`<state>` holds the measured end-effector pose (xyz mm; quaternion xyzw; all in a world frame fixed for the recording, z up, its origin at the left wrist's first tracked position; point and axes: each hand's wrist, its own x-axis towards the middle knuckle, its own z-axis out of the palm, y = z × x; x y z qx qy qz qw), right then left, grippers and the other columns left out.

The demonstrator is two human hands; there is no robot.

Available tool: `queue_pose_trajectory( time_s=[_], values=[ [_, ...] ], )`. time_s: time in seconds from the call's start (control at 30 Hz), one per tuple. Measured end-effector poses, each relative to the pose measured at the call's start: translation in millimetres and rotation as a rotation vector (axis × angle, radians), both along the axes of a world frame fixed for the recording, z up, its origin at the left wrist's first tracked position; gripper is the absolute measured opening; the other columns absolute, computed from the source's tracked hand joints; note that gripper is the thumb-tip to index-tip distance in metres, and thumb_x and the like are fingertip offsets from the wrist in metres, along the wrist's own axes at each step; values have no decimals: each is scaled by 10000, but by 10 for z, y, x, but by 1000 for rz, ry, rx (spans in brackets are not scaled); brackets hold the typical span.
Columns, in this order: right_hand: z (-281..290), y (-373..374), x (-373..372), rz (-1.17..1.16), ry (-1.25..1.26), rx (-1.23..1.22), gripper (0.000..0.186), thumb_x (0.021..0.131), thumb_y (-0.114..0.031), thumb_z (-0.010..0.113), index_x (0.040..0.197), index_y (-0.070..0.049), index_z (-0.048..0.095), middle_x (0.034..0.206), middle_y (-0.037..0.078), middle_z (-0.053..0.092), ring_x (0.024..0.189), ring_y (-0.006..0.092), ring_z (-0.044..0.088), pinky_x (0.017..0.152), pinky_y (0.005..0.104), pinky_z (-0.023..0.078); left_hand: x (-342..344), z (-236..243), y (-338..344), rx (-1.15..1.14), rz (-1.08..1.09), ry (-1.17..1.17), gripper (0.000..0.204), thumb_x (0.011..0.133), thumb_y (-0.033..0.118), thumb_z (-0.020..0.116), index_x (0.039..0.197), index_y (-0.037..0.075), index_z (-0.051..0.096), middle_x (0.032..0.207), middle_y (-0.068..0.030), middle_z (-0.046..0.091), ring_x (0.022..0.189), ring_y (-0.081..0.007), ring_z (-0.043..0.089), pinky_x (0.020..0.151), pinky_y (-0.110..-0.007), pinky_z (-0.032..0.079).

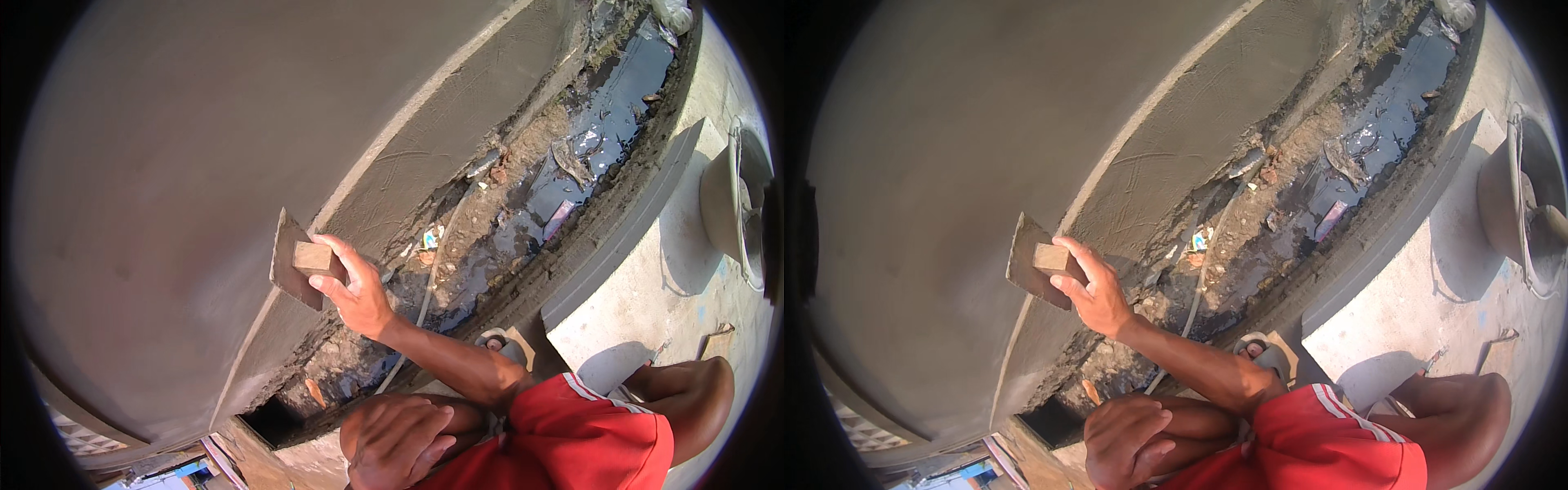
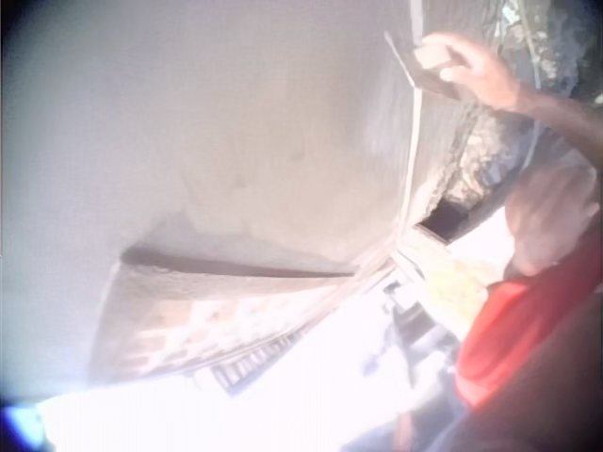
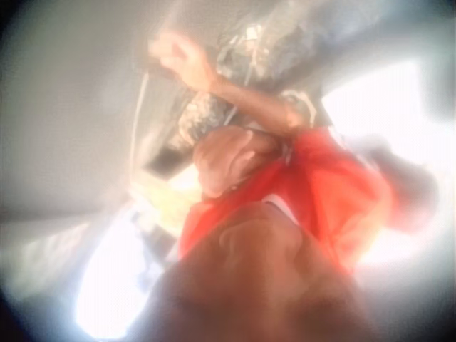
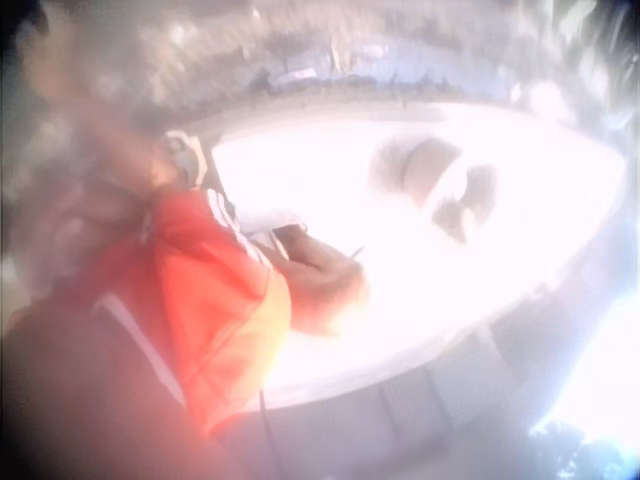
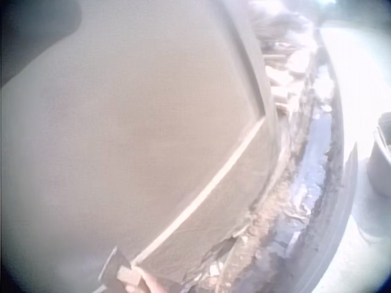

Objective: The person scoops cement from a bucket using a trowel and applies it to a wall, smoothing the surface with a float. The person repeatedly scoops and applies cement to different sections of the wall.

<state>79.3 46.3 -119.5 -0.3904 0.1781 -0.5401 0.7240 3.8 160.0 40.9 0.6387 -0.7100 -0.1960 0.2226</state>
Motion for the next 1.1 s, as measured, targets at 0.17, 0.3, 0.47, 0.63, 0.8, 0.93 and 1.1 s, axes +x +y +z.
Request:
queue_pose_trajectory(
  time_s=[0.17, 0.3, 0.47, 0.63, 0.8, 0.93, 1.1],
  values=[
    [-468, 95, -474, 50, -304, 395, 609, 948, -205, 625, 1449, -23, 331, 1287, 110, 544, 1174, 192, 533, 997, 363, 430, 16, 13, -42, -6, 4, 63, 252, 776, 140, 736, 952, -31, 680, 882, -182, 691, 781, -366, 674, 710, -431, 540],
    [-1544, -289, -776, -201, -448, 723, 526, 983, -181, 556, 1444, -42, 345, 1316, 89, 537, 1172, 238, 558, 1009, 409, 462, 7, 33, -27, 54, -11, 3, 268, 775, 148, 735, 971, -25, 680, 888, -185, 685, 783, -373, 667, 702, -433, 534],
    [-1872, -822, -865, -330, -549, 858, 511, 994, -159, 531, 1455, -65, 332, 1390, 84, 492, 1241, 256, 516, 1033, 443, 455, 31, 4, -36, 105, -10, -12, 272, 777, 160, 732, 982, -12, 684, 918, -181, 683, 828, -369, 663, 731, -441, 528],
    [-1947, -1233, -640, -495, -459, 883, 541, 978, -125, 550, 1461, -67, 314, 1401, 103, 471, 1238, 250, 510, 1066, 398, 414, 52, -36, -55, 128, -10, -50, 274, 779, 164, 732, 988, -7, 685, 932, -173, 683, 845, -371, 659, 749, -444, 521],
    [-1425, -1380, -374, -609, -6, 705, 468, 933, -76, 570, 1359, -43, 379, 1253, 112, 517, 1132, 202, 499, 954, 341, 437, 51, -48, -94, 131, -28, -9, 277, 781, 164, 733, 993, -7, 685, 935, -169, 684, 850, -369, 660, 746, -443, 522],
    [-668, -990, -214, -490, 34, 560, 476, 955, -114, 576, 1386, -67, 379, 1288, 131, 494, 1137, 203, 504, 966, 335, 443, -2, -44, -211, 165, -44, -3, 277, 774, 159, 738, 987, -10, 685, 934, -171, 685, 850, -370, 664, 748, -441, 526],
    [-367, -371, -347, -221, 77, 132, 569, 944, -214, 610, 1426, -25, 373, 1262, 152, 525, 1166, 229, 502, 1003, 378, 404, -35, -69, -386, 175, -104, 14, 271, 774, 158, 741, 972, -18, 684, 919, -180, 684, 831, -379, 666, 737, -438, 532]
  ],
)
